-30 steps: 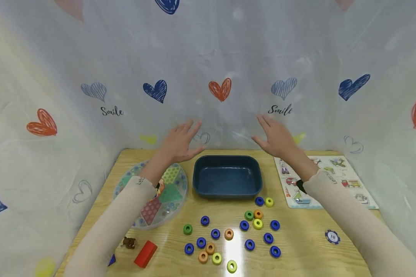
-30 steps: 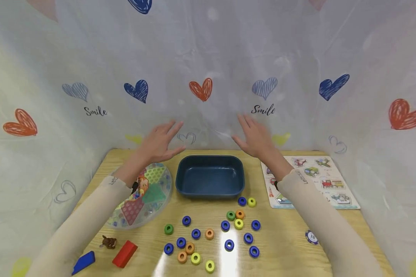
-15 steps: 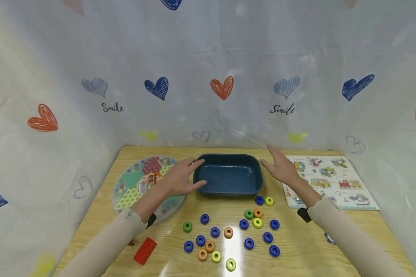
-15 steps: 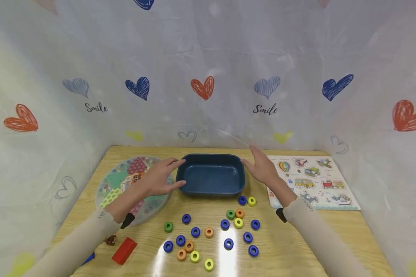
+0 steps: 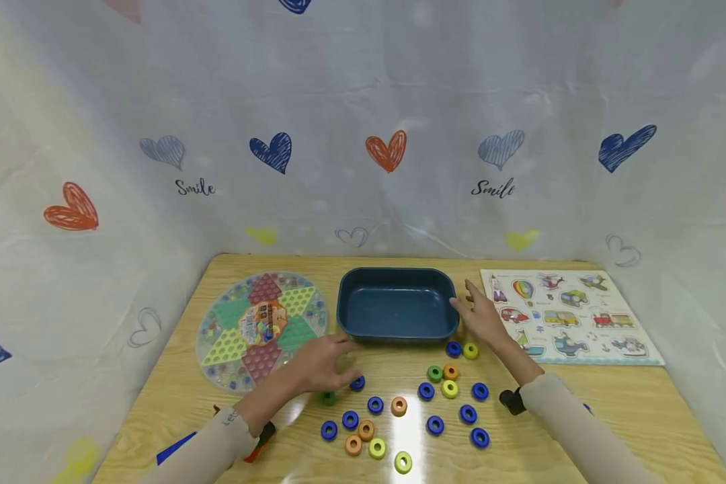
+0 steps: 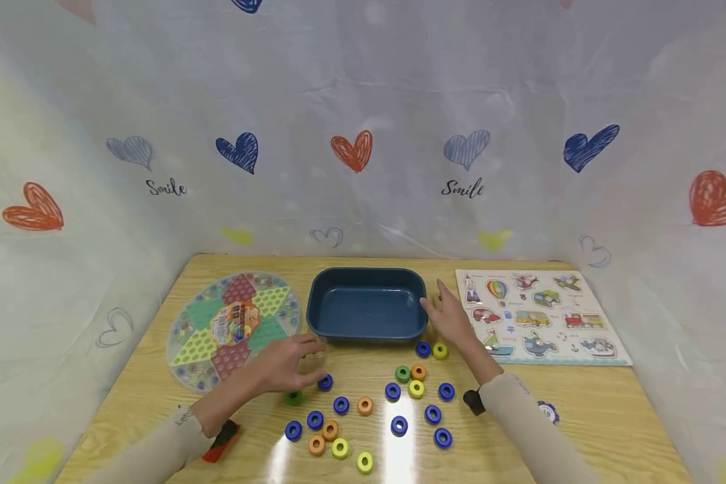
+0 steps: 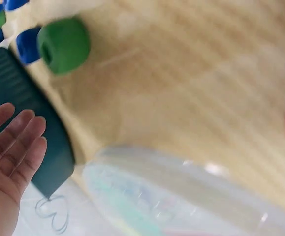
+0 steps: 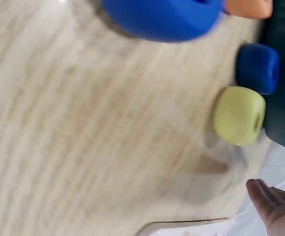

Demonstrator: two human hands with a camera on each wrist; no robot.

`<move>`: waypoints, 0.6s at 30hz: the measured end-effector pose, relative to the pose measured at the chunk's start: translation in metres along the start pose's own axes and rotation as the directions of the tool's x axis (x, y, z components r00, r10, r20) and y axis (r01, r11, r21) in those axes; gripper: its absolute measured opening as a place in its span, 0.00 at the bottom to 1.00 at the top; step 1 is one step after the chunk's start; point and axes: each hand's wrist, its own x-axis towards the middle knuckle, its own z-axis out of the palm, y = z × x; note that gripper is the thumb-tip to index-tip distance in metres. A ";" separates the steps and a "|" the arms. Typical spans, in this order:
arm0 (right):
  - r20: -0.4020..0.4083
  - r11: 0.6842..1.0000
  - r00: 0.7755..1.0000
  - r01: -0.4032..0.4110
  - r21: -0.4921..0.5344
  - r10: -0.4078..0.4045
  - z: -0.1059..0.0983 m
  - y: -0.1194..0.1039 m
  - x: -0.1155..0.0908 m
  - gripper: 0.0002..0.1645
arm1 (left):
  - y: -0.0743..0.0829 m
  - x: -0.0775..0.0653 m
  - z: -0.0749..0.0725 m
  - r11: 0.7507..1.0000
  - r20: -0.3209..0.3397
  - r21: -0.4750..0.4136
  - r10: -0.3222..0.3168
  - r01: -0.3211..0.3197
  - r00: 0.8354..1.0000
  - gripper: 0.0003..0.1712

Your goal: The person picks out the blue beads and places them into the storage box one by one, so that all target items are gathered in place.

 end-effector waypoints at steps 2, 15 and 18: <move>-0.007 0.999 1.000 -0.007 0.039 0.007 0.005 0.000 -0.001 0.43 | 0.000 -0.003 0.007 1.000 0.017 -0.009 -0.008 0.008 1.000 0.26; -0.049 0.967 0.997 -0.041 0.253 0.055 0.028 -0.008 -0.005 0.30 | 0.003 -0.013 0.027 0.998 0.094 -0.066 0.000 0.006 0.996 0.18; -0.071 0.963 0.995 -0.049 0.264 0.070 0.033 -0.009 -0.005 0.29 | 0.004 -0.014 0.028 0.997 0.114 -0.067 -0.020 0.028 0.993 0.18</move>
